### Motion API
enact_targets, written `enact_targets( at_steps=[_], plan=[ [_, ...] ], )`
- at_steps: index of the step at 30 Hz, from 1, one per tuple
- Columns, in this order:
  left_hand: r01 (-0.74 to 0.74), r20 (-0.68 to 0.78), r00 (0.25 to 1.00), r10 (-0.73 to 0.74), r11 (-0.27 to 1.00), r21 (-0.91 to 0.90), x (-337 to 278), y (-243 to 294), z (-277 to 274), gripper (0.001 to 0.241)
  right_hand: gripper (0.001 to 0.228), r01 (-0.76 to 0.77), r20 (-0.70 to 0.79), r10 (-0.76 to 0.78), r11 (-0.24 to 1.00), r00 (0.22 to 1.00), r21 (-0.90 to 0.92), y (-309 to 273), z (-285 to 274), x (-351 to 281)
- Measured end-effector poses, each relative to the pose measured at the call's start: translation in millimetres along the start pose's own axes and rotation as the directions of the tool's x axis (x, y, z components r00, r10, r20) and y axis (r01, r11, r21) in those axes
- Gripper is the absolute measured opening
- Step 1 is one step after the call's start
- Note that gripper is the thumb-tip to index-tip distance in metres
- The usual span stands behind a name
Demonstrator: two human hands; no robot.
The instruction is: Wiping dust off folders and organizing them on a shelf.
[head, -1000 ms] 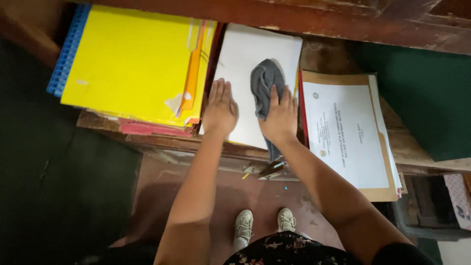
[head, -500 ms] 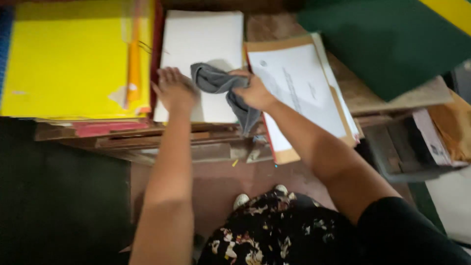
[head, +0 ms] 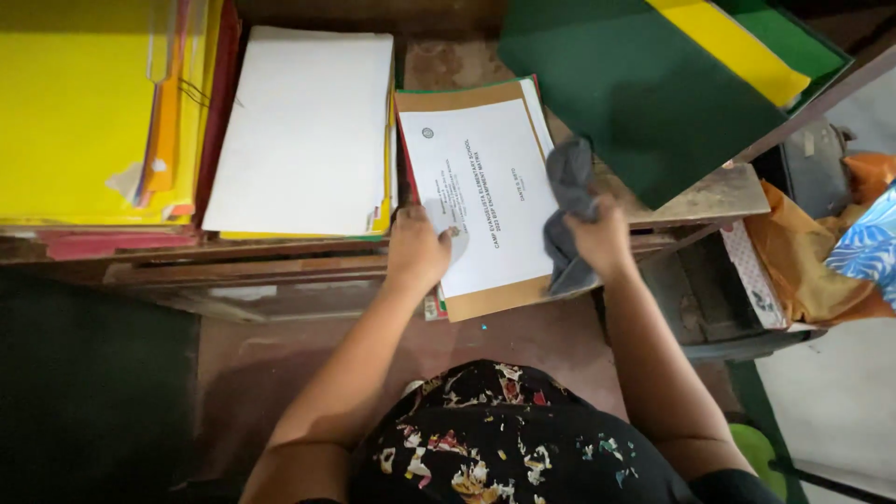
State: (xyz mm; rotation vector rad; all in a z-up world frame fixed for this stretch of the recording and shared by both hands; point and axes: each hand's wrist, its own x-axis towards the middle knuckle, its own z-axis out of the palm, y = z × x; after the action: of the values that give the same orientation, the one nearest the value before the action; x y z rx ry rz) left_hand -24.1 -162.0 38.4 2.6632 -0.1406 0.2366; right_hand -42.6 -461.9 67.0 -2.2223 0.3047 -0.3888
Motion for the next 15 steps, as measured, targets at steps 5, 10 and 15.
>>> enact_targets(
  at_steps=[5, 10, 15],
  plan=[
    [0.189, 0.144, 0.979, -0.141, 0.892, -0.41, 19, 5, -5, 0.052, 0.066, 0.055, 0.13, -0.019, 0.959, 0.991, -0.278, 13, 11, -17],
    [0.223, 0.167, 0.972, -0.164, 0.87, -0.44, 28, -1, -4, 0.062, 0.064, 0.099, 0.24, -0.049, 0.975, 0.97, -0.201, 62, -16, 29],
    [0.286, 0.163, 0.958, -0.235, 0.815, -0.505, 12, 10, -27, 0.08, 0.059, 0.212, -0.006, -0.22, 0.948, 0.976, -0.237, 4, -29, 20]
  ],
)
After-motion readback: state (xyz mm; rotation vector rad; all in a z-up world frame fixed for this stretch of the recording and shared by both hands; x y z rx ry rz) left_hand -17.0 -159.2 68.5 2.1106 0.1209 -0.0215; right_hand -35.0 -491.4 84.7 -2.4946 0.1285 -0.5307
